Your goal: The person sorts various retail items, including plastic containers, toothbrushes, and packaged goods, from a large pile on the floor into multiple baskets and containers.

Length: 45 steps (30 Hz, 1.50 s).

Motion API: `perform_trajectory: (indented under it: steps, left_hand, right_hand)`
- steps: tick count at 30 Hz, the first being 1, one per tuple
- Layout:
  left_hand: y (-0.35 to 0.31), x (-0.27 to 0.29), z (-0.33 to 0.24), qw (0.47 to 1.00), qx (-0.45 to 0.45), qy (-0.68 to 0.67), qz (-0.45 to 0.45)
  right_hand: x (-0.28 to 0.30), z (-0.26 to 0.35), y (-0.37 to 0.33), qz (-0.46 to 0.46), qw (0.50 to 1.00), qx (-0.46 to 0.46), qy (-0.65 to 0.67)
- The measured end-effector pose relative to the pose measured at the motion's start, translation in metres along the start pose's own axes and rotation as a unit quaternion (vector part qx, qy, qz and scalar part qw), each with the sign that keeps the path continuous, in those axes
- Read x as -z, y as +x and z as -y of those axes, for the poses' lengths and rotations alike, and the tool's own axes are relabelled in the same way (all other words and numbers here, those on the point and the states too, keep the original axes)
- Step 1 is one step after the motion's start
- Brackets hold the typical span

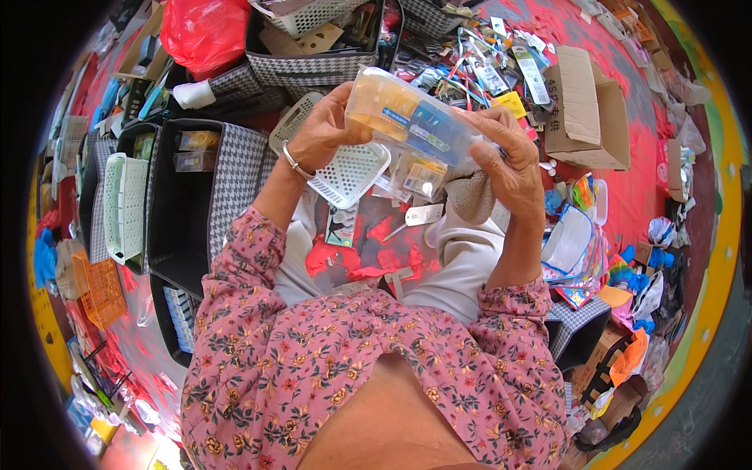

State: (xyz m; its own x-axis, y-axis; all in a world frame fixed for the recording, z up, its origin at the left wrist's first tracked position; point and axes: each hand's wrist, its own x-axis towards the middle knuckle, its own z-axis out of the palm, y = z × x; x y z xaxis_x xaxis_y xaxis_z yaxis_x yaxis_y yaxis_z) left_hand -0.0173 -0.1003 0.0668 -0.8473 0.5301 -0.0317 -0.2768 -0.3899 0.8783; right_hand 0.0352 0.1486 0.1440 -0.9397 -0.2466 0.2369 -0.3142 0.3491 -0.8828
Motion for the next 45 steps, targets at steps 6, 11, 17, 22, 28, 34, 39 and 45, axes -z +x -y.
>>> perform_trajectory:
  steps: [6,11,17,22,28,34,39,45]
  left_hand:
    - [0.0,-0.006,0.004,0.996,0.056,-0.055,0.041]
    - [-0.002,-0.021,0.008,0.995,0.066,-0.039,0.058]
    - [-0.002,-0.012,0.022,0.983,-0.017,0.163,0.079]
    - [-0.001,-0.013,0.013,0.941,-0.16,0.29,0.065]
    - [-0.001,-0.012,0.008,0.976,-0.111,0.174,0.07]
    - [-0.001,-0.01,0.011,0.977,-0.125,0.159,0.068]
    - [-0.004,-0.017,0.009,0.952,-0.165,0.256,0.017]
    - [-0.008,-0.02,0.011,0.958,-0.151,0.245,0.005]
  right_hand:
    - [0.007,-0.009,0.005,0.015,0.989,0.0,0.144]
    - [-0.012,-0.009,0.005,-0.075,0.978,-0.055,0.185]
    - [-0.019,-0.033,0.006,-0.109,0.972,-0.106,0.178]
    - [-0.018,-0.03,0.005,-0.054,0.979,-0.124,0.153]
    - [-0.023,-0.026,0.01,-0.074,0.969,-0.119,0.201]
    - [-0.022,-0.023,0.006,-0.097,0.959,-0.122,0.236]
    - [-0.021,-0.023,0.002,-0.111,0.953,-0.111,0.257]
    - [-0.014,-0.031,0.005,-0.106,0.954,-0.134,0.246]
